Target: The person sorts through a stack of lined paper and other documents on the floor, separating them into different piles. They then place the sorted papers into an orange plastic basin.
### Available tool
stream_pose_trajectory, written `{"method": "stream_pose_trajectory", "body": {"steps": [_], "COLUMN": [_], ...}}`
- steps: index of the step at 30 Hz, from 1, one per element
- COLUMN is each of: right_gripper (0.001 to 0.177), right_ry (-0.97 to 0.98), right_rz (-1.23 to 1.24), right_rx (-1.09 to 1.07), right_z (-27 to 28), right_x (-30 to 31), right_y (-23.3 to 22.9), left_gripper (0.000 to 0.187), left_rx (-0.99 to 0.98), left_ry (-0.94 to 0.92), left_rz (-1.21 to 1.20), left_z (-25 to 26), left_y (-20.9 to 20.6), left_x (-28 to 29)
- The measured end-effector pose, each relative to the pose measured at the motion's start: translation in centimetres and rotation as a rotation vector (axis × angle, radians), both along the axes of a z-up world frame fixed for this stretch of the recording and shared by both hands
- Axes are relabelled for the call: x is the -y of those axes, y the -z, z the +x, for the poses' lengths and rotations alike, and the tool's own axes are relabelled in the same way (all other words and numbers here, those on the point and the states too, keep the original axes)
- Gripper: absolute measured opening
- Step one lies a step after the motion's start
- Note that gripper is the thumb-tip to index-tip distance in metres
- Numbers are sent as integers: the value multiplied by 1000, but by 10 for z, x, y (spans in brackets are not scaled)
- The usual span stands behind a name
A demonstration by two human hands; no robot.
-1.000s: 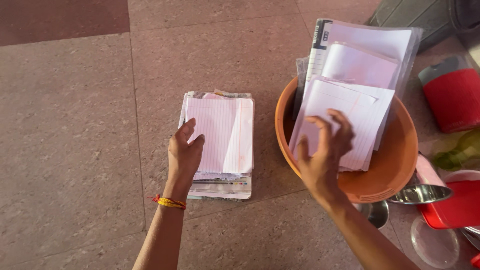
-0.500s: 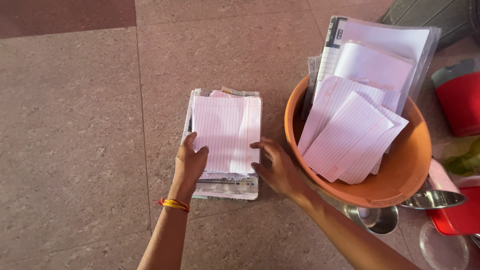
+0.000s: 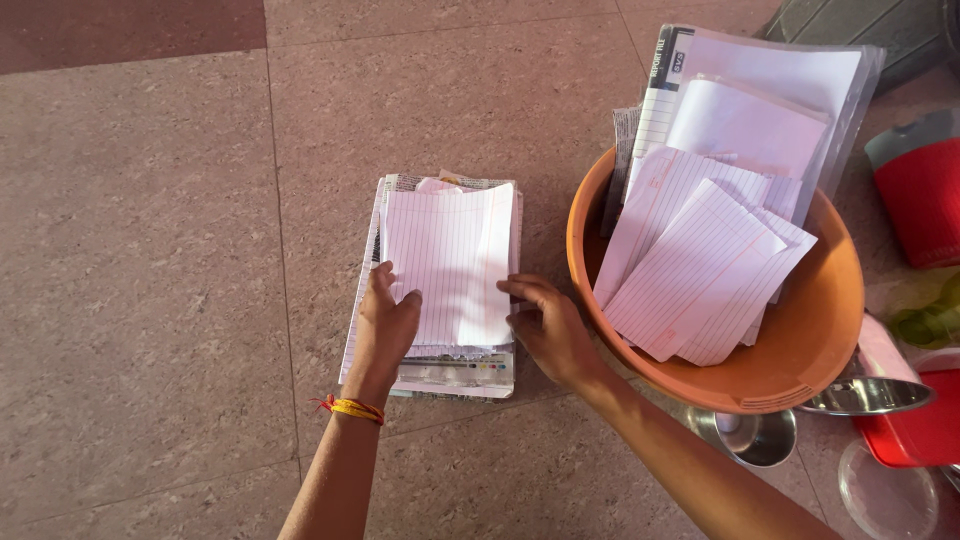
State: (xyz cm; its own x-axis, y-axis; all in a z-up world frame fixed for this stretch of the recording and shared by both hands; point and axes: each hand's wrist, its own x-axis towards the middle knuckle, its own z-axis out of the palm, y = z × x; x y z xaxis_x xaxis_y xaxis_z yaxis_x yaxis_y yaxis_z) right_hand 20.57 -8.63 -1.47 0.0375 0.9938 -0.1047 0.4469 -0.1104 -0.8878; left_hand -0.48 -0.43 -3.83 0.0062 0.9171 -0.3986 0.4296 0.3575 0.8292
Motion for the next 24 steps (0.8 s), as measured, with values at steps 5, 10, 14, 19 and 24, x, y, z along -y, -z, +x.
{"method": "stream_pose_trajectory", "body": {"steps": [5,10,14,19,24], "right_gripper": [31,24,44,48,31], "right_ry": [53,161,235,296,192], "right_rz": [-99,-175,-181,-392,-242], "right_rx": [-98,-221,-186,-337,-355], "right_z": [7,6,-1,-6,-2], "right_x": [-1,2,2,-2,3], "right_y": [2,14,10,-2,6], "left_gripper": [65,66,63,61,64], "left_rx": [-26,-15,13,-16,-295], "left_ry": [-10,12,9,14,74], "left_rz": [1,6,-19,-26,19], "left_z": [-2,1,3,2,0], "left_y": [-6,-1,2,0,-4], "left_x": [2,1,2,3,2]}}
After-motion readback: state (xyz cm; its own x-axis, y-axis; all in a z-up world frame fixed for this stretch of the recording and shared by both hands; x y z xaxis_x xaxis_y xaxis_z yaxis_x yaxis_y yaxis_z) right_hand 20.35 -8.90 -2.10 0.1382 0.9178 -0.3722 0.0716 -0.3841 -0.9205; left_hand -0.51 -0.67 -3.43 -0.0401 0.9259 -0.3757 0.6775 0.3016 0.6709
